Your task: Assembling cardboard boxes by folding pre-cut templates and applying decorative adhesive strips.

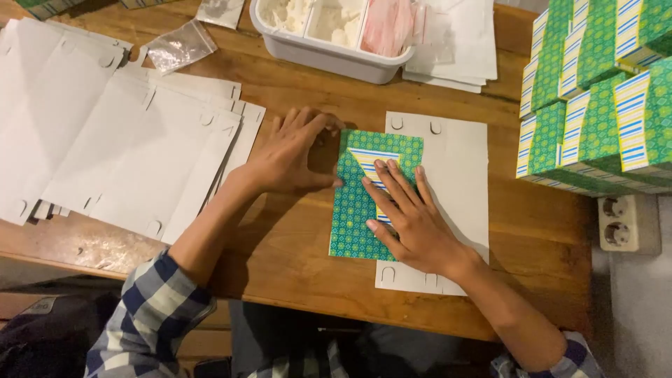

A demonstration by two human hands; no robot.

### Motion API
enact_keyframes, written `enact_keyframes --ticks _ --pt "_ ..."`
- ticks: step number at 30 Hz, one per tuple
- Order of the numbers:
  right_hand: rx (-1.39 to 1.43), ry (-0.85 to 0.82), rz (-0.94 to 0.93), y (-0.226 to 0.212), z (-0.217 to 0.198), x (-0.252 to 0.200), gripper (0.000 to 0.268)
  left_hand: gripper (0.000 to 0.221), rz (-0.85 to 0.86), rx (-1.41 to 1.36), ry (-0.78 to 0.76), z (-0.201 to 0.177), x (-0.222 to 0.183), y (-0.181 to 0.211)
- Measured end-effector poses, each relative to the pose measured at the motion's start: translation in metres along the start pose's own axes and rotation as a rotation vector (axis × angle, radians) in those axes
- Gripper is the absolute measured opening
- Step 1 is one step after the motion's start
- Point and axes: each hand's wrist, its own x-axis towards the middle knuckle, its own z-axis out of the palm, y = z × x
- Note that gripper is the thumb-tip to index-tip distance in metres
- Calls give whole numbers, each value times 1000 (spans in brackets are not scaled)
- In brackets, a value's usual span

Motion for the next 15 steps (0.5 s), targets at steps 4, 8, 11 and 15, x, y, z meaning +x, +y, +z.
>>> enact_keyframes --ticks 4,8,11,15 --pt "-1 -13 1 2 2 0 61 103 25 -5 -27 0 0 7" --pt "-10 -16 7 3 1 1 61 126 114 12 -108 3 -1 2" --pt "10 -27 9 4 0 1 61 138 133 -40 -160 4 -3 12" --pt "25 -33 11 3 -1 2 61 148 160 -62 -183 7 -4 15"
